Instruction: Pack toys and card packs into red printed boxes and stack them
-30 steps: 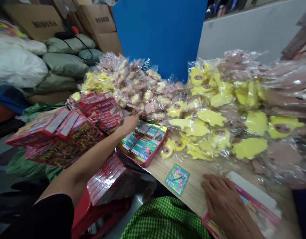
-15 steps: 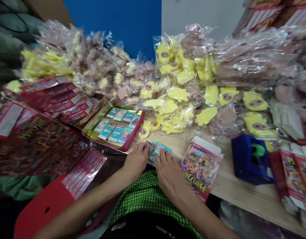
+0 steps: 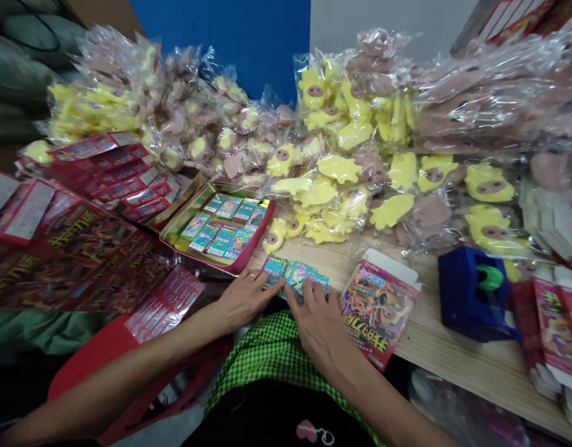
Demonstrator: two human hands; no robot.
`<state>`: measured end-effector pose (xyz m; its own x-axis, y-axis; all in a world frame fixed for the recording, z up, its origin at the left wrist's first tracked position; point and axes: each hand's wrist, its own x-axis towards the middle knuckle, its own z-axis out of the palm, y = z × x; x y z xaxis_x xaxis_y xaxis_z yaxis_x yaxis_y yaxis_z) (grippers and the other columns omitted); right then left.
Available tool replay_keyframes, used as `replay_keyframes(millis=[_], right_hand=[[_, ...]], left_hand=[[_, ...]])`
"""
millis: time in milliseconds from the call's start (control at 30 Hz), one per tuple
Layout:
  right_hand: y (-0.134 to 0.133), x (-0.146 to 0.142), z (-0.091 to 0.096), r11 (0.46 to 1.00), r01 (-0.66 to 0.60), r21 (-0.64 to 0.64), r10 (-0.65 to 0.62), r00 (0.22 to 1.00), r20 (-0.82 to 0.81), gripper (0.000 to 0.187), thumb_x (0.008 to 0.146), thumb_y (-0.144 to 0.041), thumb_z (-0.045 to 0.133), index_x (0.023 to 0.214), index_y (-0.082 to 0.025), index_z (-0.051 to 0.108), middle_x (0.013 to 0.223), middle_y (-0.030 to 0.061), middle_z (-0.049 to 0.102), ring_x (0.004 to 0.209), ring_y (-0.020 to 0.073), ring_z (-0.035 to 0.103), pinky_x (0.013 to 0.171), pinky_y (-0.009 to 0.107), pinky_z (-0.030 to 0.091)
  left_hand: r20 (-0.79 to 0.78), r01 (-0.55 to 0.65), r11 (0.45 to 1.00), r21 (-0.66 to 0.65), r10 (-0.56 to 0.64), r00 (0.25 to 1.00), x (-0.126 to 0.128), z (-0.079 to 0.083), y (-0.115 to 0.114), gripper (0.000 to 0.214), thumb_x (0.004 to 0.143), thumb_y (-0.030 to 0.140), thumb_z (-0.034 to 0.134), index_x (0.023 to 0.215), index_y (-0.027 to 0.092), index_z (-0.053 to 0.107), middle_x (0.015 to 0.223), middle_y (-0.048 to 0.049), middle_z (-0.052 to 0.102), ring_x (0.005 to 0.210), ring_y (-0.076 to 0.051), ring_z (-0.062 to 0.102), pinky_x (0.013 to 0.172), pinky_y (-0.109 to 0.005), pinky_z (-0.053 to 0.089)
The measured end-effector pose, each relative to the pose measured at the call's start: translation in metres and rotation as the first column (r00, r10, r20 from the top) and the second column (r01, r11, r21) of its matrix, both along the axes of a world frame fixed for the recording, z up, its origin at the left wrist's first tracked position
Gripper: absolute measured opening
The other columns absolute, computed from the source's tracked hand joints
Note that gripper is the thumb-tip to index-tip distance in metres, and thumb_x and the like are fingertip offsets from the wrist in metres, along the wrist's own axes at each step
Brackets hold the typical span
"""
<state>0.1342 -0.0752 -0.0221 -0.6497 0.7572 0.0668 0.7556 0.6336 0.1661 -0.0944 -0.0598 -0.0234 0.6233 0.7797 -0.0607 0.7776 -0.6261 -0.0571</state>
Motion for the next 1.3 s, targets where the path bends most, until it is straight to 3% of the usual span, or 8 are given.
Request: replay_keyframes(millis=[200, 400, 733, 833, 900, 1033, 1133, 1300], right_hand=[[0.026, 0.007, 0.005, 0.996, 0.055, -0.064, -0.056, 0.998, -0.013, 0.063, 0.084, 0.002, 0.052, 0.143, -0.016, 0.057, 0.125, 0.021, 0.062, 0.103, 0.0349, 0.061, 0.082, 0.043, 0.054], [0.016, 0.012, -0.007, 0.996, 0.086, 0.01, -0.082, 0.972, -0.22, 0.046, 0.093, -0.014, 0.055, 0.134, 0.008, 0.054, 0.131, 0.0323, 0.056, 0.11, 0.0378, 0.058, 0.094, 0.048, 0.055], [0.007, 0.016, -0.001, 0.996, -0.065, 0.065, 0.073, 0.989, -0.126, 0.047, 0.071, 0.007, 0.045, 0.111, -0.005, 0.067, 0.115, 0.0227, 0.069, 0.097, 0.0302, 0.065, 0.08, 0.036, 0.057], [0.023, 0.025, 0.024, 0.991, 0.095, 0.091, -0.059, 0.936, -0.346, 0.03, 0.083, 0.004, 0.042, 0.094, -0.013, 0.064, 0.088, 0.0135, 0.066, 0.081, 0.0255, 0.063, 0.069, 0.032, 0.05], [0.033, 0.028, 0.043, 0.971, 0.223, 0.085, -0.138, 0.815, -0.563, 0.021, 0.094, -0.008, 0.043, 0.086, -0.018, 0.06, 0.078, 0.0081, 0.062, 0.072, 0.0228, 0.061, 0.065, 0.031, 0.046], [0.042, 0.032, 0.067, 0.924, 0.049, -0.379, -0.366, 0.399, -0.841, 0.029, 0.105, -0.034, 0.043, 0.085, -0.02, 0.059, 0.069, 0.0008, 0.059, 0.06, 0.0179, 0.057, 0.056, 0.027, 0.044], [0.04, 0.044, 0.075, 0.801, -0.17, -0.573, -0.523, 0.267, -0.81, 0.028, 0.103, -0.042, 0.046, 0.091, -0.02, 0.06, 0.082, 0.0027, 0.065, 0.07, 0.0188, 0.062, 0.061, 0.028, 0.05], [0.043, 0.11, 0.084, 0.892, 0.261, -0.37, -0.447, 0.379, -0.81, 0.025, 0.097, -0.037, 0.049, 0.089, -0.02, 0.066, 0.073, 0.0016, 0.062, 0.065, 0.0198, 0.059, 0.06, 0.028, 0.046]], left_hand=[[-0.063, -0.13, 0.992, 0.007, 0.13, 0.99, 0.001, 0.014, 0.017, 0.052, 0.093, 0.003, 0.044, 0.143, 0.014, 0.05, 0.119, -0.0139, 0.065, 0.109, -0.026, 0.064, 0.092, -0.036, 0.054], [0.074, -0.096, 0.993, 0.063, 0.091, 0.993, -0.02, -0.01, 0.001, 0.053, 0.093, 0.001, 0.042, 0.144, 0.01, 0.053, 0.147, -0.0202, 0.059, 0.134, -0.032, 0.058, 0.104, -0.046, 0.054], [0.468, -0.09, 0.967, 0.238, -0.033, 0.883, -0.034, -0.019, -0.01, 0.034, 0.102, 0.012, 0.043, 0.122, 0.016, 0.07, 0.122, -0.012, 0.077, 0.117, -0.02, 0.072, 0.103, -0.034, 0.059], [0.738, -0.36, 0.915, 0.18, 0.116, 0.665, -0.016, 0.01, -0.005, 0.021, 0.101, 0.019, 0.053, 0.106, 0.02, 0.074, 0.101, -0.0064, 0.081, 0.097, -0.017, 0.077, 0.093, -0.031, 0.062], [0.907, -0.516, 0.856, -0.035, 0.244, 0.343, 0.004, 0.031, -0.001, 0.011, 0.097, 0.026, 0.062, 0.097, 0.02, 0.072, 0.089, -0.0034, 0.079, 0.081, -0.016, 0.075, 0.079, -0.028, 0.062], [0.843, -0.23, 0.811, -0.538, 0.508, -0.181, 0.052, 0.057, 0.01, 0.019, 0.088, 0.035, 0.072, 0.084, 0.019, 0.064, 0.068, 0.0025, 0.067, 0.057, -0.011, 0.062, 0.057, -0.022, 0.054], [0.808, -0.049, 0.811, -0.582, 0.571, -0.147, 0.081, 0.058, 0.021, 0.022, 0.085, 0.035, 0.073, 0.077, 0.019, 0.061, 0.062, 0.0037, 0.06, 0.055, -0.009, 0.055, 0.055, -0.021, 0.048], [0.857, -0.003, 0.876, -0.482, 0.472, 0.208, 0.122, 0.046, 0.049, 0.029, 0.09, 0.037, 0.069, 0.11, 0.017, 0.062, 0.088, -0.0013, 0.061, 0.069, -0.011, 0.056, 0.063, -0.024, 0.05]])
